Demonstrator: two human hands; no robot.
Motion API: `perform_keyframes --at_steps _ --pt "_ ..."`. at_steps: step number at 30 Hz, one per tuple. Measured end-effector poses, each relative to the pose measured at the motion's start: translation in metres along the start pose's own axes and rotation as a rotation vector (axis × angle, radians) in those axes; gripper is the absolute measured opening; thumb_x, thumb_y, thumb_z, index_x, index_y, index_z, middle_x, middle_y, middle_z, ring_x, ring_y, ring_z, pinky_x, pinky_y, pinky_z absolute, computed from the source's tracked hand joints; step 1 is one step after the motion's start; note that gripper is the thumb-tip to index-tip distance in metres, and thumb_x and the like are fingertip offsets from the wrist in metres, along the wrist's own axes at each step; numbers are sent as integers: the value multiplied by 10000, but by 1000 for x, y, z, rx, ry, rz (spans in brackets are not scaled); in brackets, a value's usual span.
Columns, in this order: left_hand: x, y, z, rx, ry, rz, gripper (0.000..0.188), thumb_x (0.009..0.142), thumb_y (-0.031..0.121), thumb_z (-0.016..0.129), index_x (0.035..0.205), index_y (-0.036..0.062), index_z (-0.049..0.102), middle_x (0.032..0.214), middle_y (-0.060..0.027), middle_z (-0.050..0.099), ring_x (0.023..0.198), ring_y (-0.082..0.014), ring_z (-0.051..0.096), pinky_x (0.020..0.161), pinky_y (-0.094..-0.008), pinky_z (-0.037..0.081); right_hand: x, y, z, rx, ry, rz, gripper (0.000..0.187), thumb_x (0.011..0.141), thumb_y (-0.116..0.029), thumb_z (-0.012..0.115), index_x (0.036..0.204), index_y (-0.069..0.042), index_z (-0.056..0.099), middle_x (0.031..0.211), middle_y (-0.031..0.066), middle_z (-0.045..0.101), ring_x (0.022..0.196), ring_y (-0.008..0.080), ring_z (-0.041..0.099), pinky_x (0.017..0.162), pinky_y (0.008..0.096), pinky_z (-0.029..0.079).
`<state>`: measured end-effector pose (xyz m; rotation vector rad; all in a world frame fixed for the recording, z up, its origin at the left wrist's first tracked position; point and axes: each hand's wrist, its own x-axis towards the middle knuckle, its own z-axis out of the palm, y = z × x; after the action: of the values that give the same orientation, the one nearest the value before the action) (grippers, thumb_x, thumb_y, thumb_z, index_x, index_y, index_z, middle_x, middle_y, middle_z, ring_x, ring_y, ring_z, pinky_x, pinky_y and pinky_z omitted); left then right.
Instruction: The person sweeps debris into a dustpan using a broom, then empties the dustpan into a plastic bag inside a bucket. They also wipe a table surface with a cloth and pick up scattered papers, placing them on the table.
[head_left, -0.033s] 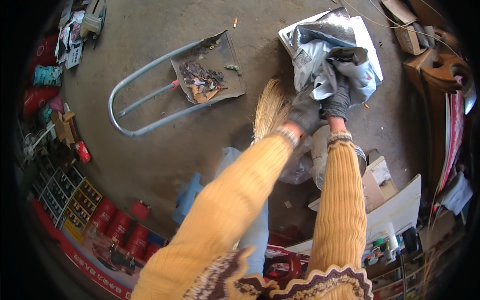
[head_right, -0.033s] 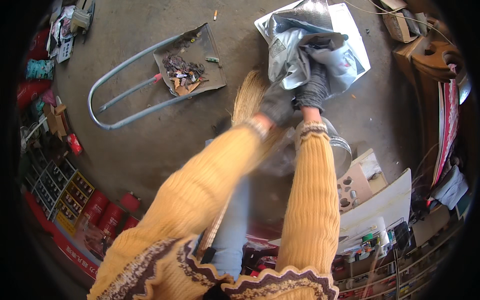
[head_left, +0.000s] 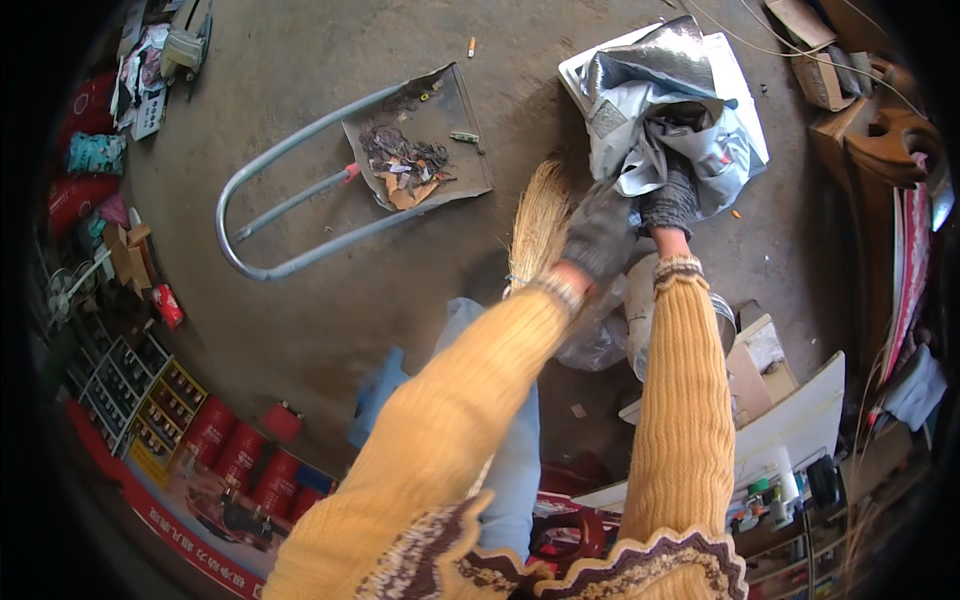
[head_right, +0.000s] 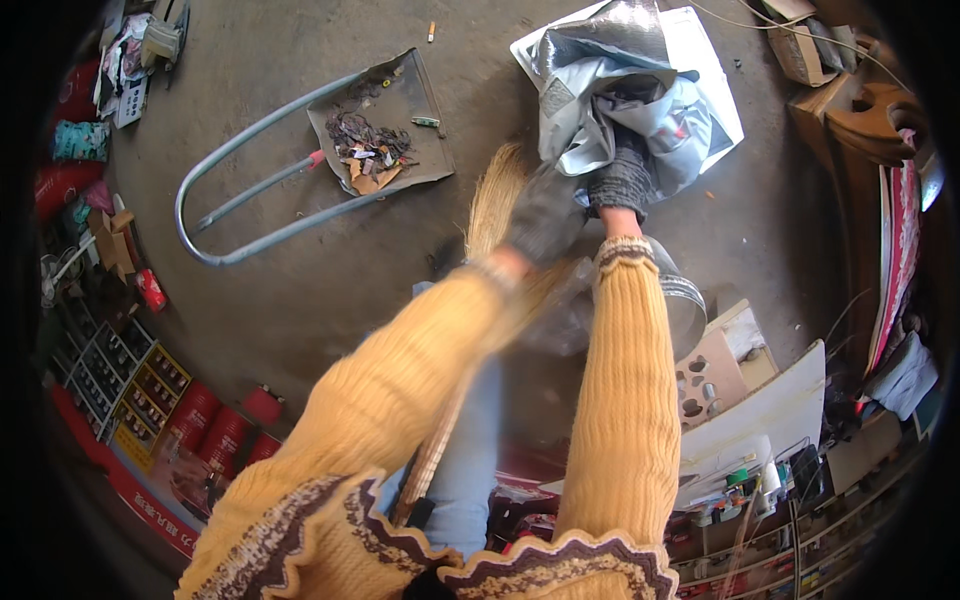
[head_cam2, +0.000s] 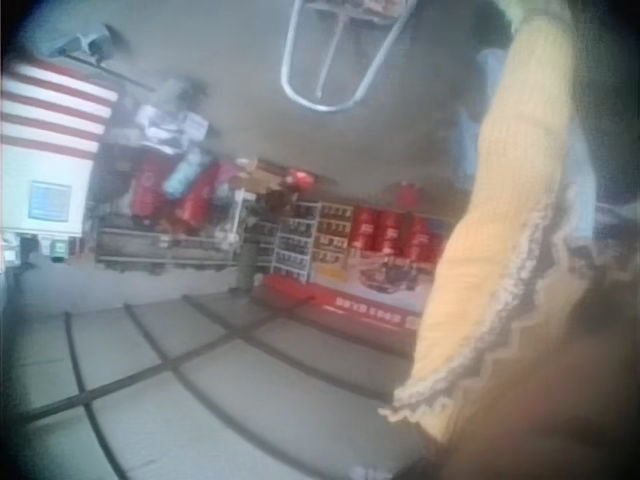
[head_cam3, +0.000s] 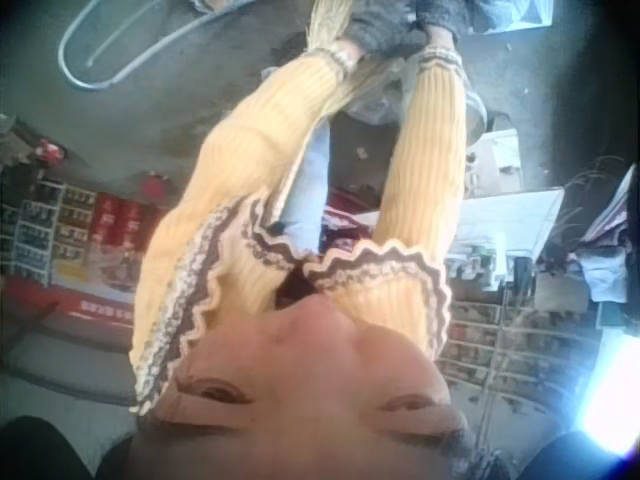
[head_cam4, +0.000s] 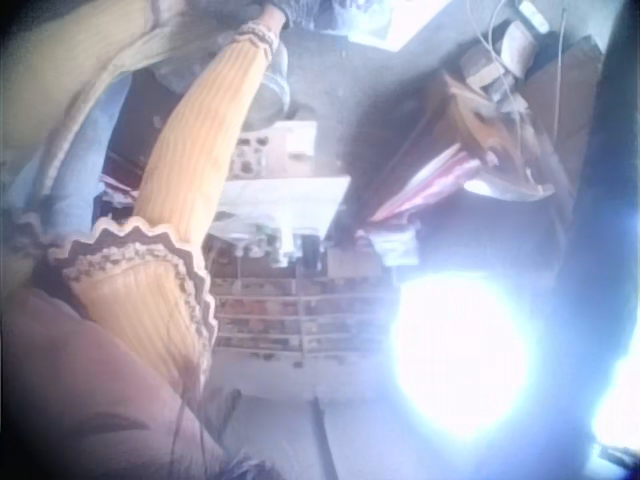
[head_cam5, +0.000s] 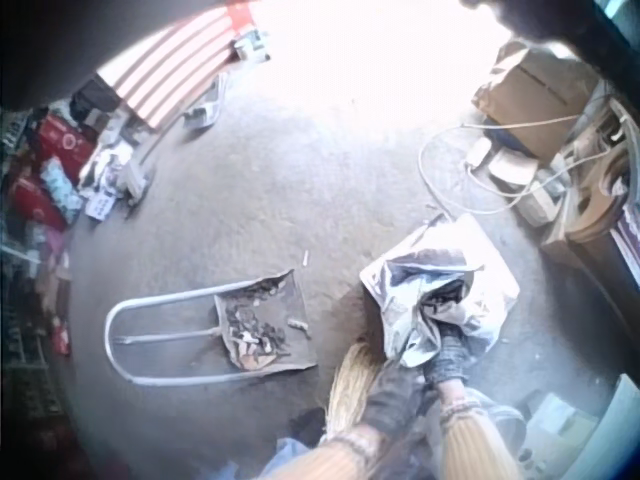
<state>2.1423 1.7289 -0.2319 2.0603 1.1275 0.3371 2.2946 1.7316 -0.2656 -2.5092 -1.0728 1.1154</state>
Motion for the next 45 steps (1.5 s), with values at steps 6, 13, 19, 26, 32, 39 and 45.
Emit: perform_keyframes --at_steps 6,13,19,26,32,39,45 --pt "-130 -44 -99 -77 -76 -156 465 789 118 683 1224 18 551 1187 -194 588 1123 -368 555 967 -425 447 100 50 77 -157 -110 20 637 920 -492 430 1429 -113 382 1490 176 350 1373 344 322 1133 406 272" --pt "-210 -74 -191 32 -278 -416 411 818 27 639 1220 11 551 1189 -166 596 1110 -296 581 952 -375 460 124 42 89 -168 60 -92 625 866 -415 533 1405 -127 404 1388 186 431 1268 356 410 1070 438 329" --pt "-236 -37 -234 2 -357 -565 473 831 30 658 1283 19 516 1258 -143 562 1141 -249 551 985 -368 435 -22 -1 76 -46 397 -218 647 802 -258 632 1400 -145 414 1313 186 486 1201 357 471 1049 488 337" --pt "-252 -30 -251 61 -457 -541 427 853 8 640 1267 26 534 1215 -111 588 1088 -197 568 956 -338 462 -276 21 132 469 697 314 314 808 -84 603 1118 -88 651 1116 138 640 1087 320 574 974 402 431" --pt "-278 -8 -191 -132 -588 -712 344 861 116 659 1181 16 585 1145 -145 600 1050 -260 583 912 -371 466 -362 131 218 735 414 1295 438 756 -400 721 1035 -65 672 1206 193 597 1128 348 551 946 419 442" --pt "-255 20 -122 -135 -649 -373 372 862 125 669 1203 9 578 1167 -142 604 1061 -238 585 924 -366 478 -276 184 257 357 126 704 539 708 -370 741 1115 -35 629 961 236 672 906 393 649 810 451 521" --pt "-200 22 -12 -88 -846 -601 579 841 228 703 1287 -65 477 1349 -261 452 1207 -326 490 938 -331 459 -358 96 218 147 145 661 287 782 -276 662 975 -66 627 859 191 658 785 356 644 697 472 505"
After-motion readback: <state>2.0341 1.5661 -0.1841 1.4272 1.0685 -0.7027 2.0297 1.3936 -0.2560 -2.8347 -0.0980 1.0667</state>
